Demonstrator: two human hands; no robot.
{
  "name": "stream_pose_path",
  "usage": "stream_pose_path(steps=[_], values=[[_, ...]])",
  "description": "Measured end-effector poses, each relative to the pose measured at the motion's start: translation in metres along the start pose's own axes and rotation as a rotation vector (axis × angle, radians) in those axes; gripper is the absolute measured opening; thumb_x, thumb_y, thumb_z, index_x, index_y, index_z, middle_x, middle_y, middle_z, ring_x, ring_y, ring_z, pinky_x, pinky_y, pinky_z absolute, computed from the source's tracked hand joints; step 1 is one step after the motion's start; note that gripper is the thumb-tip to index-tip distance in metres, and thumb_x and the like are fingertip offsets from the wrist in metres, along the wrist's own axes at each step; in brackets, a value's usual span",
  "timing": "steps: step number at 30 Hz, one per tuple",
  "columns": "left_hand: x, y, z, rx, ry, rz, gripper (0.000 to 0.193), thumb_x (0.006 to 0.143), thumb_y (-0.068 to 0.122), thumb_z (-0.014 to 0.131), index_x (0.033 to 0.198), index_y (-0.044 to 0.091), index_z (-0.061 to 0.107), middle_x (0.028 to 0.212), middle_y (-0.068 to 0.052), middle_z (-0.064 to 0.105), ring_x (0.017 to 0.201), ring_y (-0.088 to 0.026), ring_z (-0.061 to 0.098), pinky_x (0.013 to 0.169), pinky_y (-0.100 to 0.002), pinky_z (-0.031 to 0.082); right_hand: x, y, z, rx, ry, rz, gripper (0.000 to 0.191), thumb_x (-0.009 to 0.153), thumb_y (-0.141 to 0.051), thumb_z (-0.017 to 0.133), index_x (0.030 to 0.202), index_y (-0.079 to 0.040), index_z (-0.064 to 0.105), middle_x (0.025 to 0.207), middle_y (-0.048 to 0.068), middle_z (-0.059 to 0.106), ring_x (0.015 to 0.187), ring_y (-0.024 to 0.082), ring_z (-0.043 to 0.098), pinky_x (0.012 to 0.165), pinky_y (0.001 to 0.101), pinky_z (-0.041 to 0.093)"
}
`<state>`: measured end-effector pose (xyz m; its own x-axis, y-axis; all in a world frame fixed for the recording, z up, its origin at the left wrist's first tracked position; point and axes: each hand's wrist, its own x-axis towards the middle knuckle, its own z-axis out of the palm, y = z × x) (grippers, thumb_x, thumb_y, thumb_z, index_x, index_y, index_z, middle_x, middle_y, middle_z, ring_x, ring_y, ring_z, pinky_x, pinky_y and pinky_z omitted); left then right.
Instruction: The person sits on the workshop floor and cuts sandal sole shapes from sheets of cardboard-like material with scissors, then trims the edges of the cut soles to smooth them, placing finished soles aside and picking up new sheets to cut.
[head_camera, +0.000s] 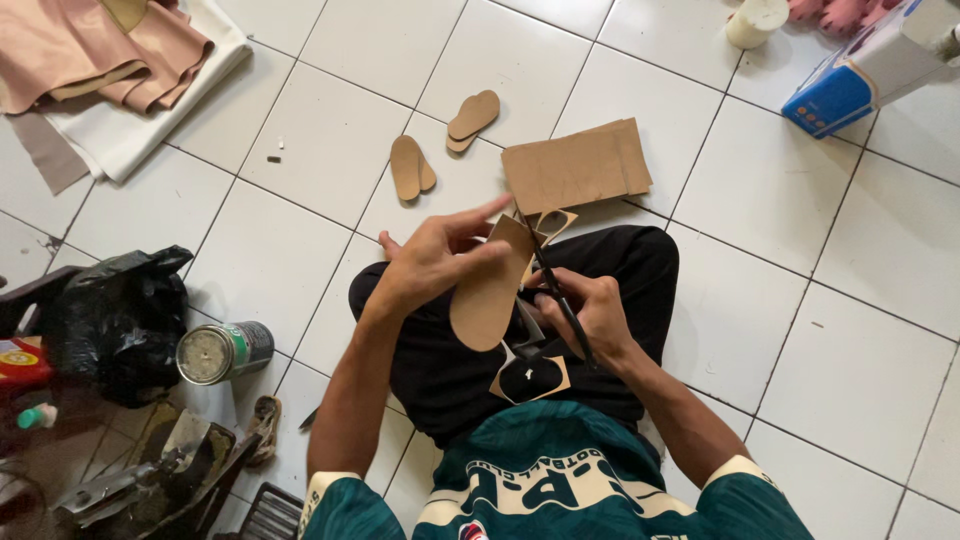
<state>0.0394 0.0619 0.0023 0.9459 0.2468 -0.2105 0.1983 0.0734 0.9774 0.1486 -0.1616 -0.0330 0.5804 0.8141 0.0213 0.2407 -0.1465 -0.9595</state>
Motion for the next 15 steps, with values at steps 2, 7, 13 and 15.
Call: stream_pose_path(steps=[2, 7, 13, 15], values=[[0.008, -0.016, 0.005, -0.676, 0.079, -0.012, 0.073, 0.098, 0.026, 0.063, 0.162, 0.006, 0.034, 0.123, -0.019, 0.07, 0.091, -0.02, 0.072, 0.079, -0.039, 0.054, 0.007, 0.004, 0.003, -0.014, 0.042, 0.039, 0.02, 0.091, -0.011, 0.067, 0.107, -0.001, 0.075, 0.07, 0.004, 0.072, 0.062, 0.005, 0.063, 0.055, 0.0227, 0.049], [0.008, -0.059, 0.084, -0.311, 0.314, 0.697, 0.094, 0.089, 0.0, 0.072, 0.161, 0.0, 0.012, 0.15, -0.015, 0.042, 0.129, -0.02, 0.052, 0.109, -0.034, 0.046, 0.027, 0.01, 0.022, 0.023, 0.177, 0.056, 0.025, 0.092, -0.021, 0.067, 0.107, -0.002, 0.074, 0.062, 0.0, 0.067, 0.057, 0.004, 0.058, 0.051, 0.0234, 0.046], [0.03, -0.043, 0.095, -0.555, 0.818, 0.378, 0.051, 0.098, 0.007, 0.066, 0.14, -0.011, 0.045, 0.139, -0.005, 0.058, 0.089, -0.015, 0.069, 0.081, -0.044, 0.053, 0.029, 0.009, 0.04, 0.044, 0.165, -0.002, 0.042, 0.097, -0.037, 0.067, 0.115, 0.001, 0.073, 0.073, 0.004, 0.07, 0.066, 0.005, 0.06, 0.059, 0.024, 0.048], [0.028, -0.033, 0.096, -0.41, 0.88, 0.511, 0.05, 0.099, 0.004, 0.067, 0.14, -0.007, 0.041, 0.136, -0.008, 0.061, 0.096, -0.014, 0.068, 0.104, -0.036, 0.044, 0.031, 0.009, 0.038, 0.119, 0.095, -0.093, 0.055, 0.1, -0.046, 0.063, 0.128, 0.001, 0.064, 0.087, 0.006, 0.072, 0.081, 0.006, 0.063, 0.071, 0.025, 0.052]])
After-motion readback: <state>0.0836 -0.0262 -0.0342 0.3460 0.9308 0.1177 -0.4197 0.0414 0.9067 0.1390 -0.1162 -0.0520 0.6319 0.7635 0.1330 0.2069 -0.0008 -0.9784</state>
